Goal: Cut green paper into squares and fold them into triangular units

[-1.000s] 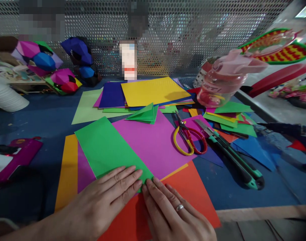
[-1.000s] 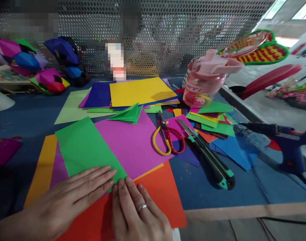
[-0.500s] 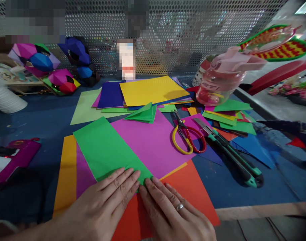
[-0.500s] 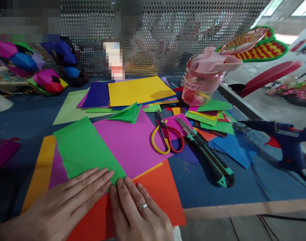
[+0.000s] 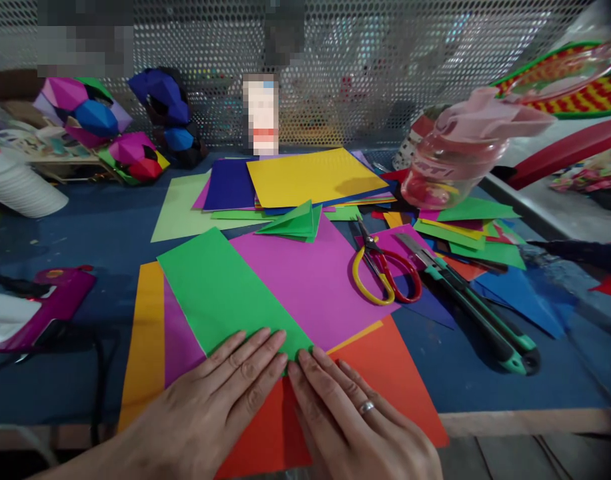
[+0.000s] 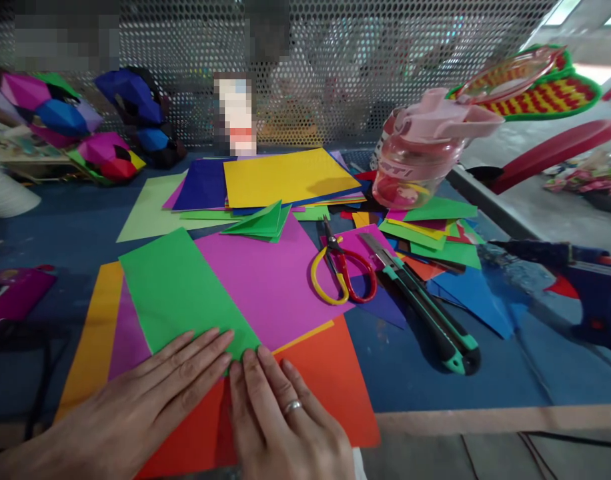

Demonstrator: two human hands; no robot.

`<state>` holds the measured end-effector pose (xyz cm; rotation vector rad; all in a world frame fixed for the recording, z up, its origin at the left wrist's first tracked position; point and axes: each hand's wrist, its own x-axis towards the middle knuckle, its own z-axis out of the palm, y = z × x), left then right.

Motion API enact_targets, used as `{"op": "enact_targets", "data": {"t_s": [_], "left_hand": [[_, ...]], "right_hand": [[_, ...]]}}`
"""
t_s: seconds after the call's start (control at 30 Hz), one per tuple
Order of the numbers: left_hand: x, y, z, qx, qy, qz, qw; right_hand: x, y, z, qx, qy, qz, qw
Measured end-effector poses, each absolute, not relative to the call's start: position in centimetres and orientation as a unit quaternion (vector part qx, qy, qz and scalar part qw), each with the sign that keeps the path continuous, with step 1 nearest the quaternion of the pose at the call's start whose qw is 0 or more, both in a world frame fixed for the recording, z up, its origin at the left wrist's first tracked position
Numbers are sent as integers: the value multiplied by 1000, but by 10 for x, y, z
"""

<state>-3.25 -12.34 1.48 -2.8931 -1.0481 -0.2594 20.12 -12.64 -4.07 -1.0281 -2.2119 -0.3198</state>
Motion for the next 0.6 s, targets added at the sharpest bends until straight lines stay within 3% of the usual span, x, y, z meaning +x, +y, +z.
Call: {"op": "enact_targets", "data": {"t_s": [0.07, 0.23, 0.6], "left_hand": [[-34, -122, 17, -942, -326, -73, 36], [-41, -118, 16, -951, -301, -25, 73], [-66, -126, 5, -949, -295, -66, 91]], "right_hand": [[200, -127, -42, -399, -837, -124, 353], [207, -126, -33, -374, -880, -106, 273], [209, -129, -27, -377, -884, -91, 261]]}}
